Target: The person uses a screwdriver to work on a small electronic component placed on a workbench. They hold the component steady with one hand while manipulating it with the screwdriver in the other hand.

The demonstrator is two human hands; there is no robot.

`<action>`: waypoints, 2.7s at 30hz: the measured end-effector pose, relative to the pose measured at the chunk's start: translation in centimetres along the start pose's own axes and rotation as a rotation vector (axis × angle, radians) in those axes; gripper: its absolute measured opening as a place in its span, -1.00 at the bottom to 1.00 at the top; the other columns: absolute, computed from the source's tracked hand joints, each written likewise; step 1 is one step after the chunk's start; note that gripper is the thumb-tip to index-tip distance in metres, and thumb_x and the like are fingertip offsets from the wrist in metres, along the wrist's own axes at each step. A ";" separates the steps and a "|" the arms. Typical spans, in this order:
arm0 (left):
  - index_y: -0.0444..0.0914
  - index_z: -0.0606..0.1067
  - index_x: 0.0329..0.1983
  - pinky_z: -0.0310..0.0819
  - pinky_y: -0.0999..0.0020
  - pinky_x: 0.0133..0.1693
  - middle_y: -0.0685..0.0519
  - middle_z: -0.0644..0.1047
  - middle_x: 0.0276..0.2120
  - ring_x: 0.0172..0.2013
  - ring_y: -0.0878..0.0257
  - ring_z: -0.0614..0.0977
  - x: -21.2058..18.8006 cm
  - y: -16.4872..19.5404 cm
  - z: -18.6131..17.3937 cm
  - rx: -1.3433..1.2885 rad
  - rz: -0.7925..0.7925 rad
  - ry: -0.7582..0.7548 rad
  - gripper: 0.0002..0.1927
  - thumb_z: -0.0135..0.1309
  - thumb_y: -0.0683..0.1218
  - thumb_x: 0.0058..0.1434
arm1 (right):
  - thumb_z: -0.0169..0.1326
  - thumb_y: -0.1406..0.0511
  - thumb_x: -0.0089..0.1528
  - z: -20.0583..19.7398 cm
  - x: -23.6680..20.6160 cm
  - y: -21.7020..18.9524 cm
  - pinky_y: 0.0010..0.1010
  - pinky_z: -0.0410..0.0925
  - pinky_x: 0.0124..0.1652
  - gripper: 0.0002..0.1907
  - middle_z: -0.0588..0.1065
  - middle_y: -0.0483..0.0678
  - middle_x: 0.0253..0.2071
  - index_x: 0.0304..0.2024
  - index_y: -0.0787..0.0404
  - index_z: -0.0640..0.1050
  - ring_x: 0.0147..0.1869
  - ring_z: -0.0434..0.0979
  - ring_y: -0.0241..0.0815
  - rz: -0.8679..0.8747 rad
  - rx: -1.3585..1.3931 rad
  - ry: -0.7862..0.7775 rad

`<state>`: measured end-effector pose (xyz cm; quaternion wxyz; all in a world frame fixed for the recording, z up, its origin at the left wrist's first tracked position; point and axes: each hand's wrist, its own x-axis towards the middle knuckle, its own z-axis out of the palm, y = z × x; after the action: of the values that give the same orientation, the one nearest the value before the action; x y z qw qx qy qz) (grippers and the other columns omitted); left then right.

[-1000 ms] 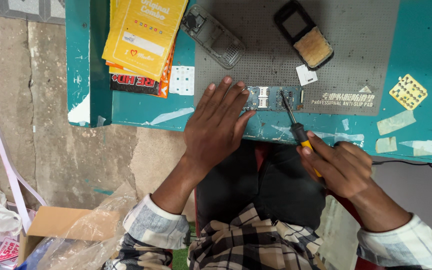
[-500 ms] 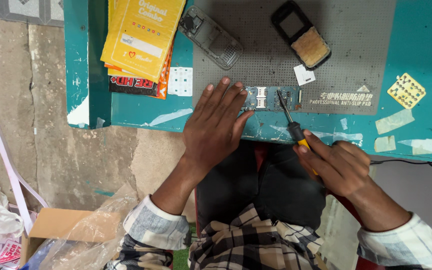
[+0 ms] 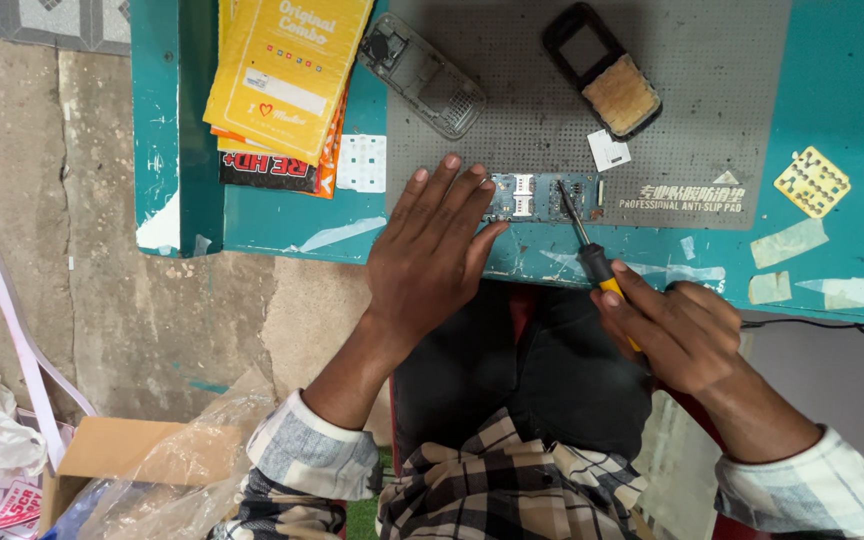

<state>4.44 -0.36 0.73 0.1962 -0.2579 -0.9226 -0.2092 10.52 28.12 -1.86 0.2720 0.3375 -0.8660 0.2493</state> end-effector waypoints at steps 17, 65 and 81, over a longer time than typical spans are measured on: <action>-0.26 0.54 0.22 0.19 0.14 0.45 0.01 0.52 0.26 0.39 0.12 0.39 0.0 -0.2 0.0 0.012 0.004 -0.011 -0.58 0.25 0.02 0.40 | 0.46 0.47 0.12 -0.1 0.3 0.1 -0.50 0.22 -0.54 -0.75 0.65 0.18 -0.09 -0.20 0.29 0.66 -0.52 0.46 -0.30 -0.017 0.014 -0.005; -0.27 0.55 0.18 0.21 0.14 0.44 0.01 0.55 0.23 0.38 0.12 0.41 0.2 0.0 -0.3 0.010 -0.007 0.002 -0.61 0.26 0.02 0.40 | 0.46 0.48 0.11 0.0 0.2 0.4 -0.52 0.25 -0.55 -0.74 0.64 0.22 -0.10 -0.19 0.33 0.67 -0.51 0.49 -0.31 -0.023 0.048 0.009; -0.27 0.56 0.18 0.22 0.14 0.43 0.01 0.55 0.23 0.37 0.12 0.42 0.2 0.0 -0.4 0.015 -0.006 0.002 -0.61 0.26 0.02 0.39 | 0.46 0.49 0.11 -0.2 0.5 0.2 -0.51 0.26 -0.54 -0.73 0.64 0.22 -0.10 -0.18 0.32 0.65 -0.51 0.49 -0.29 -0.018 0.045 0.009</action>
<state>4.38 -0.45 1.15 0.1986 -0.2536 -0.9247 -0.2030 10.07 28.17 -1.41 0.2704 0.3502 -0.8560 0.2676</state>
